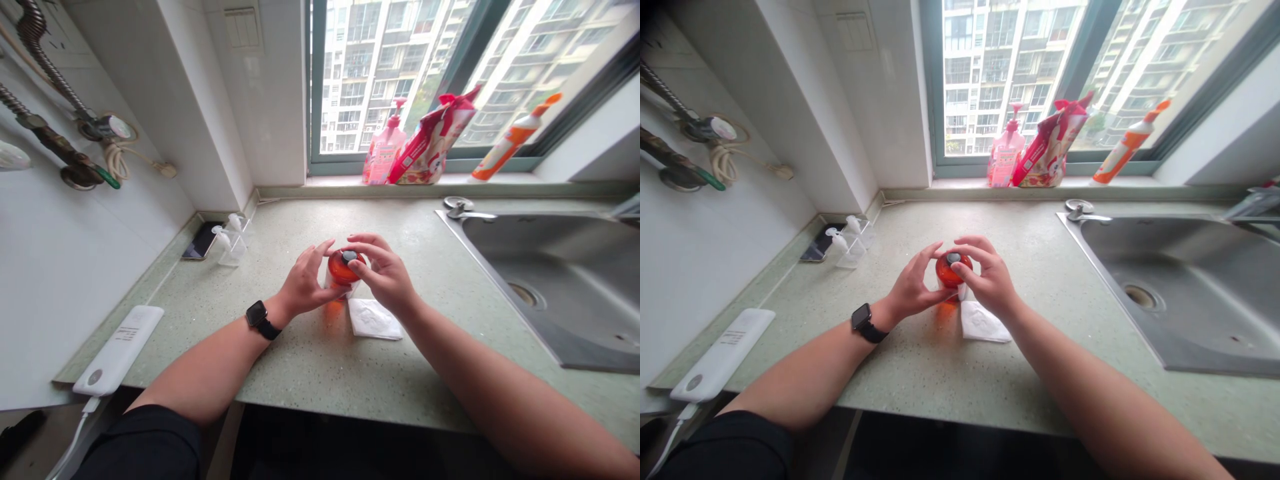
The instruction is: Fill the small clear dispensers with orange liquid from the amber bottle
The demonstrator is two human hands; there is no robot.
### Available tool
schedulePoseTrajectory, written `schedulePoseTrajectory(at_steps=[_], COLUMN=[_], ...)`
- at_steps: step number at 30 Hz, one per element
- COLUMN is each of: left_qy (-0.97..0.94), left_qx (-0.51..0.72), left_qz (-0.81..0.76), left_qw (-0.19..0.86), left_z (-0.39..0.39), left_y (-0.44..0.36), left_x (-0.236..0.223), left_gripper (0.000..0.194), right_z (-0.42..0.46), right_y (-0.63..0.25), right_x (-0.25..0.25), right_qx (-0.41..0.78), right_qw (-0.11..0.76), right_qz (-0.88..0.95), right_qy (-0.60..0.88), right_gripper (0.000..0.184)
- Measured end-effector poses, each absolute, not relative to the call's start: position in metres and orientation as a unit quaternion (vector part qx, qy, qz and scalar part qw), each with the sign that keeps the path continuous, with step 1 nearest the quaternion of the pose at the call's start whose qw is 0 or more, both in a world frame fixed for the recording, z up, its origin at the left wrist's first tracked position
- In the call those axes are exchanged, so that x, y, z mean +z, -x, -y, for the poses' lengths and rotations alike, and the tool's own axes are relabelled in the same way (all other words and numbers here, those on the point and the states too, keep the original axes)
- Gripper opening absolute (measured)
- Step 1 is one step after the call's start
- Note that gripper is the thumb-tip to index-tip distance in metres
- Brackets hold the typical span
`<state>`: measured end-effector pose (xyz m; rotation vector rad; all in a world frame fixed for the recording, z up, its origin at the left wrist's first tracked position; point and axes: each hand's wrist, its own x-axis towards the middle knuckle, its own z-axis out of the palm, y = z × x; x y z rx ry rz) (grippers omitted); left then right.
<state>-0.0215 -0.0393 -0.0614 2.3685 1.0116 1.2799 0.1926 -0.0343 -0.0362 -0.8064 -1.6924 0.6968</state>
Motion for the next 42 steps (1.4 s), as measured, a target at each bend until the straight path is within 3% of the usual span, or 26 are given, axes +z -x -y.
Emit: schedulePoseTrajectory(at_steps=[3, 9, 21, 34, 40, 42], left_qy=[-0.817, -0.805, -0.675, -0.64, -0.623, -0.622], left_qx=[0.449, 0.477, 0.449, 0.319, 0.328, 0.335], left_qz=[-0.346, -0.348, -0.565, -0.684, -0.696, -0.693], left_qw=[0.109, 0.063, -0.153, -0.142, -0.138, -0.142], left_z=[0.042, 0.044, -0.008, -0.018, -0.017, -0.017], left_y=[0.021, 0.032, 0.114, 0.138, 0.143, 0.143], left_x=[-0.054, -0.035, -0.024, -0.027, -0.025, -0.026], left_gripper=[0.094, 0.066, 0.071, 0.069, 0.067, 0.075], right_z=[0.04, 0.042, 0.009, 0.012, 0.011, 0.01], right_y=[-0.189, -0.199, -0.238, -0.237, -0.237, -0.237], right_x=[-0.033, -0.038, -0.077, -0.079, -0.08, -0.08], right_qx=[0.284, 0.312, 0.301, 0.27, 0.26, 0.256], right_qw=[0.555, 0.541, 0.487, 0.449, 0.427, 0.424], right_qz=[0.706, 0.717, 0.71, 0.745, 0.762, 0.765], right_qy=[0.335, 0.31, 0.41, 0.413, 0.412, 0.412], right_gripper=[0.023, 0.034, 0.04, 0.035, 0.034, 0.034])
